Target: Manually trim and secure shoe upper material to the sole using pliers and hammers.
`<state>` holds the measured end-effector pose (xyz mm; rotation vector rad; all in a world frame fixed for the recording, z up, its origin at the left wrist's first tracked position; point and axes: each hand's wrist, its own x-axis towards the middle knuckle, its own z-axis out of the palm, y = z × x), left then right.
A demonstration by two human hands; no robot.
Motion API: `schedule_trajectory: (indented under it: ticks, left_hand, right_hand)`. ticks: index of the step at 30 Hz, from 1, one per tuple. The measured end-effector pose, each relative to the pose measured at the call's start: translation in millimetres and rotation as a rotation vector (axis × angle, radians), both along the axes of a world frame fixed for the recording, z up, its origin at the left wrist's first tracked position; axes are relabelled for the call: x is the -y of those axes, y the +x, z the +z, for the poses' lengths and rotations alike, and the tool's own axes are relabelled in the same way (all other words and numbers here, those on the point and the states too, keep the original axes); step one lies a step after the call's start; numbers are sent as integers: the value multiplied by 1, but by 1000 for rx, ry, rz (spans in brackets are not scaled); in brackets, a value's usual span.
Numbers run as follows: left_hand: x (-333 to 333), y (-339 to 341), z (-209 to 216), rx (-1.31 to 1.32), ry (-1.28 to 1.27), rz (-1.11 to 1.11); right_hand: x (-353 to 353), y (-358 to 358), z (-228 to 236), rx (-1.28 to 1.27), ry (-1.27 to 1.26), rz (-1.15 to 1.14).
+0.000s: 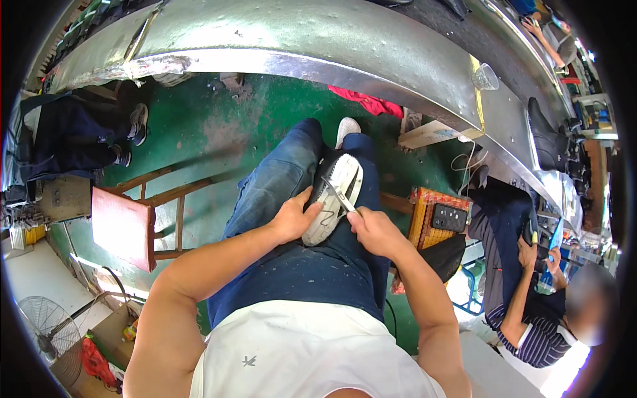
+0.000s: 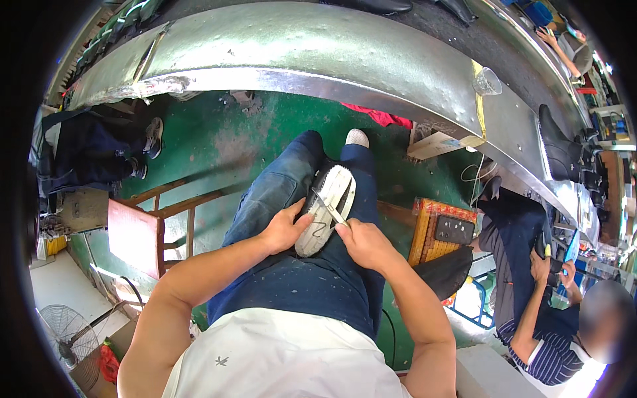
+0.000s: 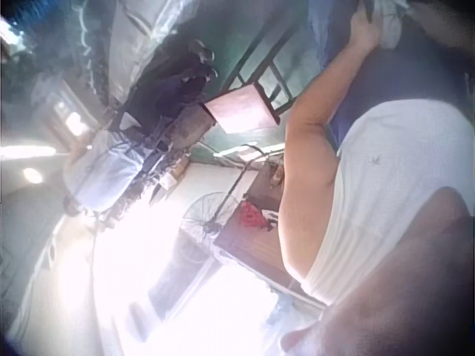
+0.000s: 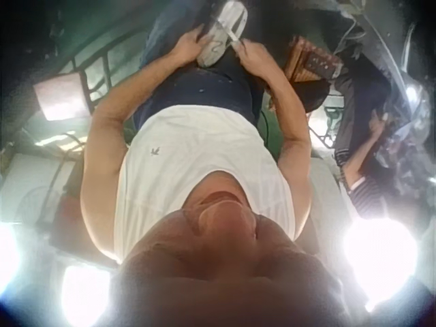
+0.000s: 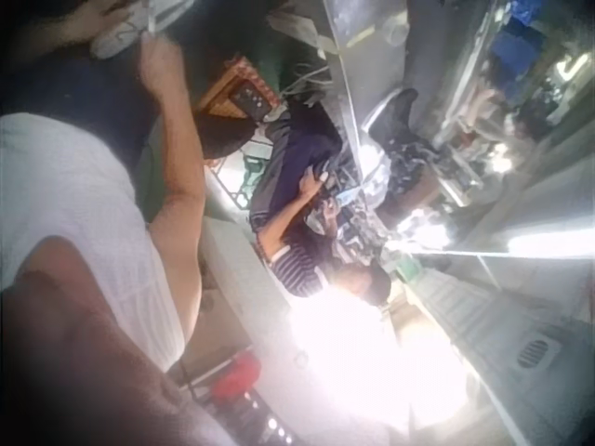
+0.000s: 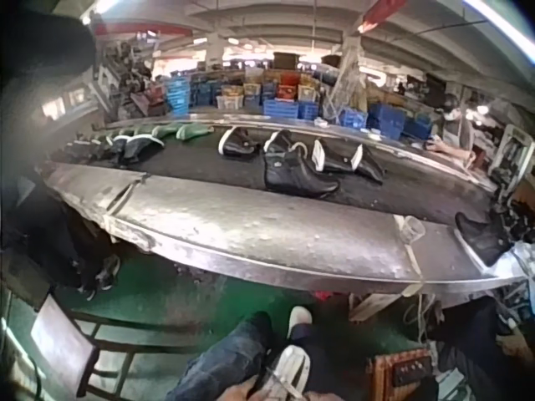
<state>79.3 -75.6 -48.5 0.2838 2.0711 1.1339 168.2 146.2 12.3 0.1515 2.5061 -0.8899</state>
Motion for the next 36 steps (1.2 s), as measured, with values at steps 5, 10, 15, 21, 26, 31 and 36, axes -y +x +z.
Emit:
schedule_trajectory:
  ticks: [5, 10, 15, 21, 26, 31, 36]
  left_hand:
    - [2, -1, 24, -16, -28, -159]
    - [-8, -24, 50, 101, -257, -397]
    - [8, -48, 98, -500, -324, -824]
    - [71, -57, 56, -1063, -112, -914]
    - [84, -44, 49, -934, -143, -1000]
    - [94, -39, 57, -871, -142, -1041]
    - [80, -40, 76, -682, -47, -808]
  right_hand:
    - [6, 18, -8, 38, -71, -43]
    - [-4, 39, -17, 53, -409, -297]
    - [-17, 77, -37, -77, -806, -754]
    - [-27, 77, -23, -106, -643, -738]
    - [-35, 56, 5, -163, -190, -512]
    - [-33, 4, 20, -347, -157, -511]
    - [-28, -33, 2, -138, -272, -480]
